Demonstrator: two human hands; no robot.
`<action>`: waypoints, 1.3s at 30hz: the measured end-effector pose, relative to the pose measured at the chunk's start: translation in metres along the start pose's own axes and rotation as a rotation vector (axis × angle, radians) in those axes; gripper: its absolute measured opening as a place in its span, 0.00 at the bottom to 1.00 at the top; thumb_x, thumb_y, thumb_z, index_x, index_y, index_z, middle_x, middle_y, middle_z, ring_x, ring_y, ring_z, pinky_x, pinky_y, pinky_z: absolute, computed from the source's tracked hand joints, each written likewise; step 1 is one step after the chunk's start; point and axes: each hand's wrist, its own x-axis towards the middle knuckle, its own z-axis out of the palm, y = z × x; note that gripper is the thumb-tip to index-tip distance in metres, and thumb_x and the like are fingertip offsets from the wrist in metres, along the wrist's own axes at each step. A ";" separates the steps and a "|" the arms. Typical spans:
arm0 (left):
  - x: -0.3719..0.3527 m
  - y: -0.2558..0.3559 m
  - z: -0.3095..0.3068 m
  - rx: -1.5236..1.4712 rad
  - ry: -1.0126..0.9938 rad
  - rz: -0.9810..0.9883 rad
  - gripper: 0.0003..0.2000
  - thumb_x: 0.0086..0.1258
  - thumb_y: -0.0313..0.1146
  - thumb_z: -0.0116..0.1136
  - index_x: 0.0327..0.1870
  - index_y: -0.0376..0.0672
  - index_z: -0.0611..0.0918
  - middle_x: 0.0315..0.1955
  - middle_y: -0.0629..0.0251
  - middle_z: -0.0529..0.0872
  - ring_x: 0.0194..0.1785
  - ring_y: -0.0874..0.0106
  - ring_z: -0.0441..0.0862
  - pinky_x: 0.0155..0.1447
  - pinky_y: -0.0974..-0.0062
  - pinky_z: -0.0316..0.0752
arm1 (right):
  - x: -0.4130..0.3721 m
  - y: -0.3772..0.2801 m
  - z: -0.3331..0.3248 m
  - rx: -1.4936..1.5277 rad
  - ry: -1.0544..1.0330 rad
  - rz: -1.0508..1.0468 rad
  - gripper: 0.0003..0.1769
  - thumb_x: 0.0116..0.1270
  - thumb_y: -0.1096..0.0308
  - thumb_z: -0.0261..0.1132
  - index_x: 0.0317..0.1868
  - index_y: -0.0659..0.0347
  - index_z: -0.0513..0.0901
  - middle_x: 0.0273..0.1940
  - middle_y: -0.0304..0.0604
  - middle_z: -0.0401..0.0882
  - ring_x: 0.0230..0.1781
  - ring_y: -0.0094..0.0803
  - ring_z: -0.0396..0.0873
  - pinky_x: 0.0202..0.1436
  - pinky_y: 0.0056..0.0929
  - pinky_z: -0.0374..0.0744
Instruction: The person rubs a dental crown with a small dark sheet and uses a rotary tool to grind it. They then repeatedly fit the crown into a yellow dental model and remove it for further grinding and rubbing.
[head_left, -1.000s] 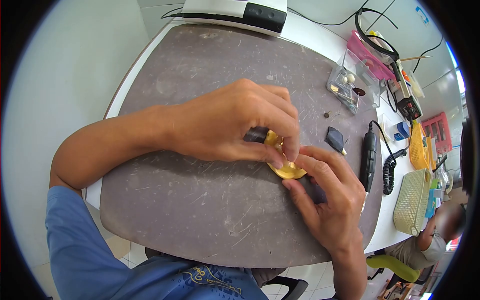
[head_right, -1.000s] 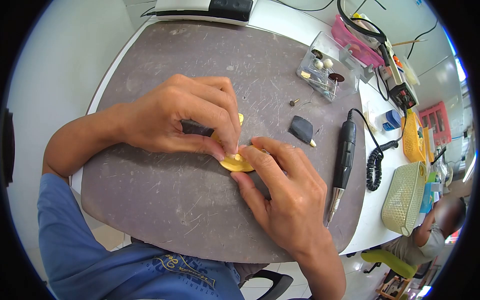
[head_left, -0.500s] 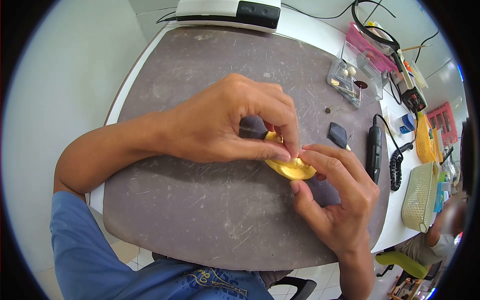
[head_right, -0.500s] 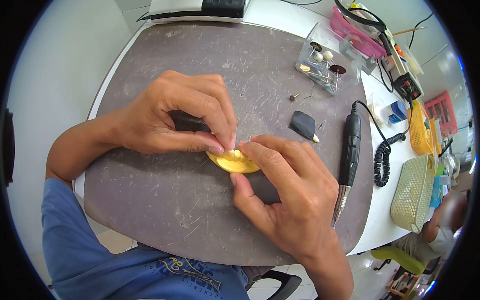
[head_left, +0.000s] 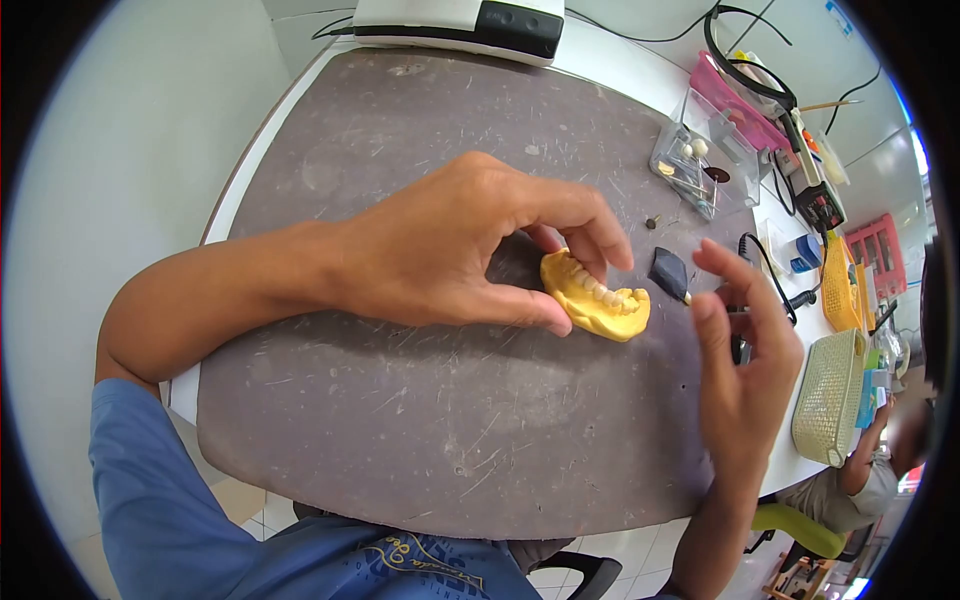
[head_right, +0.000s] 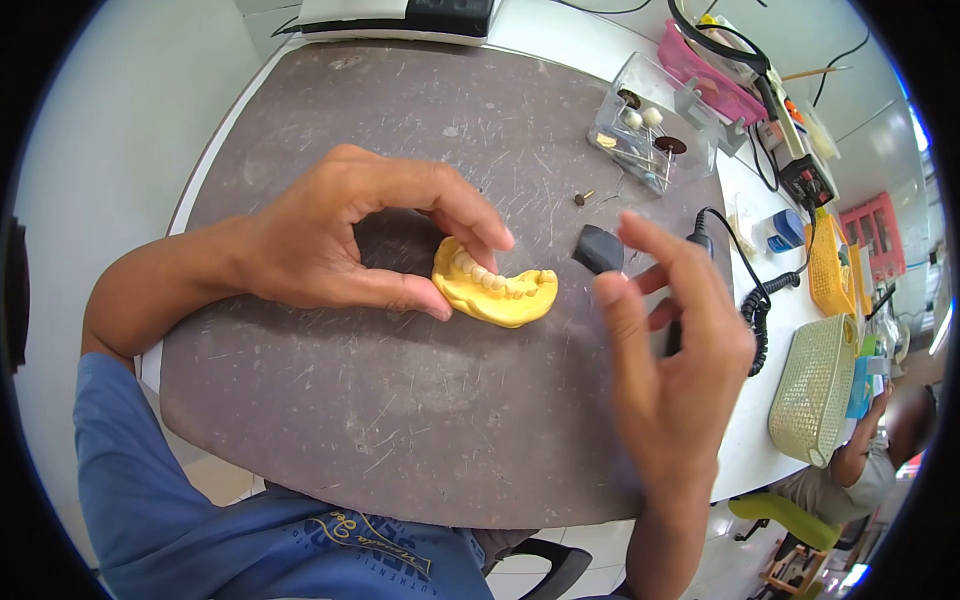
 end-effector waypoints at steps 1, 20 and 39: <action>0.000 0.000 0.000 0.002 0.004 -0.002 0.20 0.58 0.32 0.79 0.52 0.40 0.87 0.51 0.61 0.90 0.55 0.66 0.88 0.61 0.70 0.82 | 0.004 0.006 -0.002 -0.040 0.019 0.054 0.18 0.66 0.69 0.73 0.55 0.62 0.86 0.46 0.47 0.87 0.38 0.30 0.82 0.37 0.27 0.77; 0.002 -0.008 0.000 -0.005 -0.017 0.035 0.17 0.60 0.29 0.76 0.51 0.40 0.89 0.46 0.60 0.92 0.49 0.69 0.89 0.56 0.72 0.82 | 0.030 0.018 0.003 -0.216 -0.208 -0.019 0.10 0.66 0.73 0.70 0.46 0.66 0.83 0.41 0.49 0.82 0.42 0.43 0.83 0.48 0.38 0.78; 0.000 -0.008 0.007 0.164 -0.039 0.180 0.14 0.58 0.24 0.75 0.46 0.43 0.89 0.44 0.64 0.90 0.53 0.64 0.87 0.57 0.68 0.83 | 0.025 0.021 -0.002 0.165 -0.134 0.145 0.09 0.63 0.80 0.69 0.40 0.65 0.77 0.36 0.39 0.81 0.36 0.24 0.80 0.42 0.23 0.76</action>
